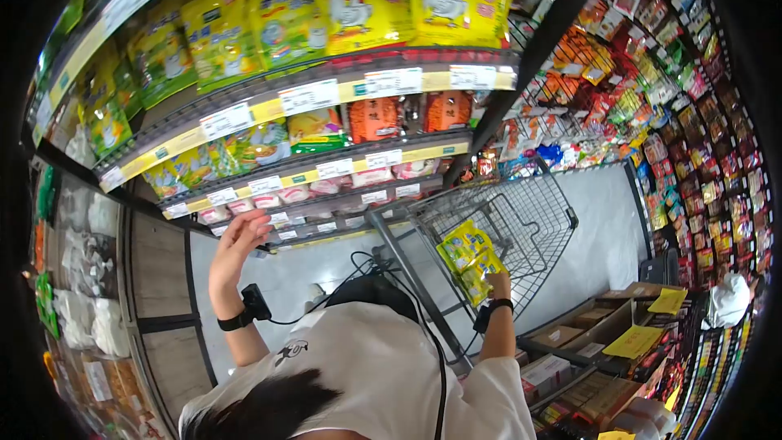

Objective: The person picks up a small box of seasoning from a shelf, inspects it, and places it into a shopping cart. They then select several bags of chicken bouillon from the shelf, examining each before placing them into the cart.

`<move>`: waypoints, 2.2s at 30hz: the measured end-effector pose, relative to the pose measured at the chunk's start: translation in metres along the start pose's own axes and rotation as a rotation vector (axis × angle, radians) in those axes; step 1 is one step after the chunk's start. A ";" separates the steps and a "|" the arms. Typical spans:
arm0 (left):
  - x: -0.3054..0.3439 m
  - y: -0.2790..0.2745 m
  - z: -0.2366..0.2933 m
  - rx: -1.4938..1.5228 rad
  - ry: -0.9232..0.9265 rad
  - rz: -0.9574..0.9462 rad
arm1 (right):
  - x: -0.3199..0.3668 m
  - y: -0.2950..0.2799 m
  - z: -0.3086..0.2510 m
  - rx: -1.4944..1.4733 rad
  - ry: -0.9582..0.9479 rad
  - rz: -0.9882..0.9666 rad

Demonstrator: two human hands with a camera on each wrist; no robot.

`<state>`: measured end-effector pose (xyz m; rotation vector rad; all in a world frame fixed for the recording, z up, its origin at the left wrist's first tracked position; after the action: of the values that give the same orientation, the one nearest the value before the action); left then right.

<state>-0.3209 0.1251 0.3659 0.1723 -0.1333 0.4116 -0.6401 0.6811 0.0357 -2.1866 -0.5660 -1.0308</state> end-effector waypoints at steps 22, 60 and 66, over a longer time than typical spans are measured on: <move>0.095 -0.235 0.038 0.031 0.153 -0.077 | 0.268 0.281 -0.324 -0.196 -0.684 -0.312; -0.127 -0.128 0.023 -0.183 0.155 0.040 | 0.225 0.381 -0.504 -0.269 -1.086 -0.612; -0.091 -0.130 0.035 -0.270 0.230 -0.054 | 0.255 0.377 -0.475 -0.337 -1.195 -0.616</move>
<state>-0.3536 -0.0343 0.3675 -0.1377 0.0425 0.3525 -0.5011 0.1081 0.3275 -2.8654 -1.7589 0.1059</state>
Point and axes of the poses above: each hand's wrist, its own x-axis away from the middle knuckle, its own y-axis out of the palm, z = x × y, the point moved 5 cm from there along -x, towards the middle knuckle, and after that the axes turned 13 degrees about -z, right-handed, at the moved point
